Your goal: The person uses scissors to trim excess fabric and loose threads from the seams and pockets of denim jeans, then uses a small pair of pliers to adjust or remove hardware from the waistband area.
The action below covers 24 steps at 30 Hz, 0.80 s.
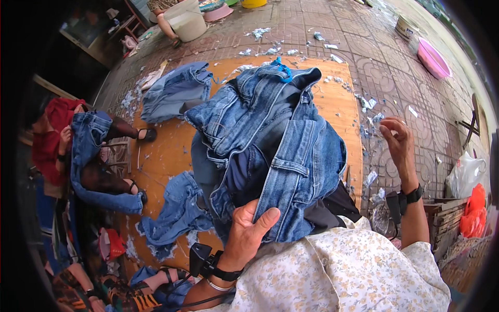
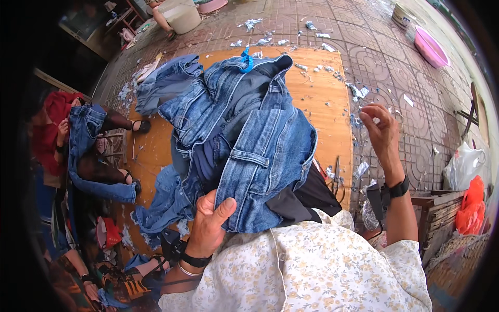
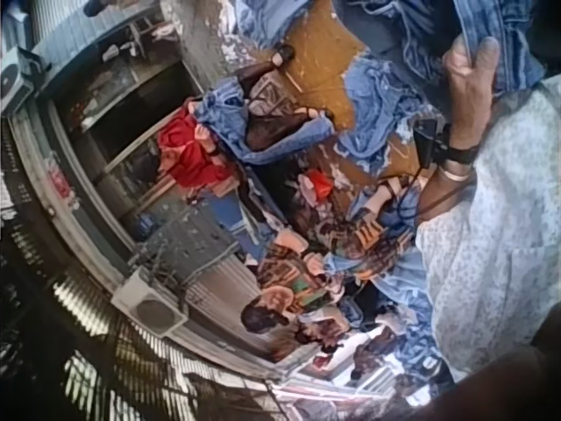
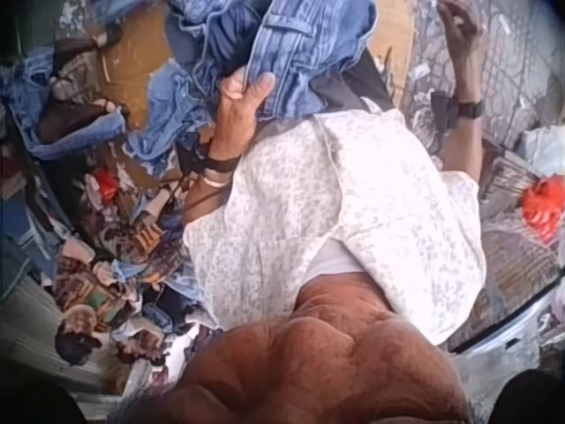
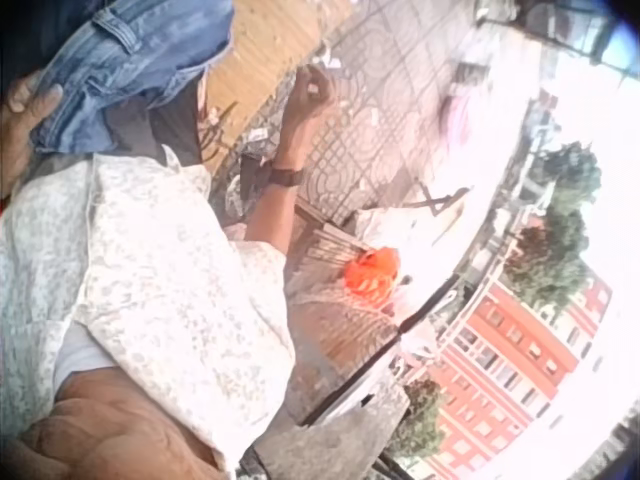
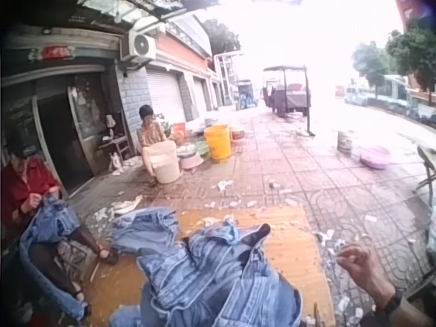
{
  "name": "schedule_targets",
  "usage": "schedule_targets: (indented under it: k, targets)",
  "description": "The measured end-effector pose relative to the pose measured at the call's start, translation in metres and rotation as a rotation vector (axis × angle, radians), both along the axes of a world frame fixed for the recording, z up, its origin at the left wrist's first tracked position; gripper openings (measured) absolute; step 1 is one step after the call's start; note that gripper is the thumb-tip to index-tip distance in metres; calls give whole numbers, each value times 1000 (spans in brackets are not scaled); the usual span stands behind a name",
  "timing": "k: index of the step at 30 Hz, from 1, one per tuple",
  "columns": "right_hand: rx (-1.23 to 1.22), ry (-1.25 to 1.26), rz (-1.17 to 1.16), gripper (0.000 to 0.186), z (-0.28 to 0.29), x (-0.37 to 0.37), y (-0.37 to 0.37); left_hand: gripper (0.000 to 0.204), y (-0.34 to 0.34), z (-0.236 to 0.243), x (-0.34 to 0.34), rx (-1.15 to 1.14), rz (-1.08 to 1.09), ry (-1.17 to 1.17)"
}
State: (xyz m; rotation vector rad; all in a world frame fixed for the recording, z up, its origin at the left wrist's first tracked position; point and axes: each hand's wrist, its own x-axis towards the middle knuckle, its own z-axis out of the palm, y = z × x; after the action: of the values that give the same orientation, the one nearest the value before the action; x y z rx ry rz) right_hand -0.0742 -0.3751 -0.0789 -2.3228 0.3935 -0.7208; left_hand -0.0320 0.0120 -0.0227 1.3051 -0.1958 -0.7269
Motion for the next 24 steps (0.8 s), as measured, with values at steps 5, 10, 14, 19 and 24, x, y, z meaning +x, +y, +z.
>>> schedule_targets:
  k: [5, 10, 14, 19, 24]
  targets:
    - [271, -79, 552, 13, 73, 13, 103, 25, -1, 14, 3, 182, -79, -273]
    - [-112, -132, 1022, 23, 69, 20, 145, 20, 17, 9, 13, 321, -193, -355]
    - [-187, -198, 1114, 26, 52, 17, 154, 25, 24, 9, 23, 217, -304, 24]
    - [-201, -219, 1151, 23, 56, 15, 154, 38, -27, 25, 49, 151, -129, -156]
    - [-142, -177, 1189, 18, 52, 8, 151, 35, -85, -9, 89, 249, -201, -279]
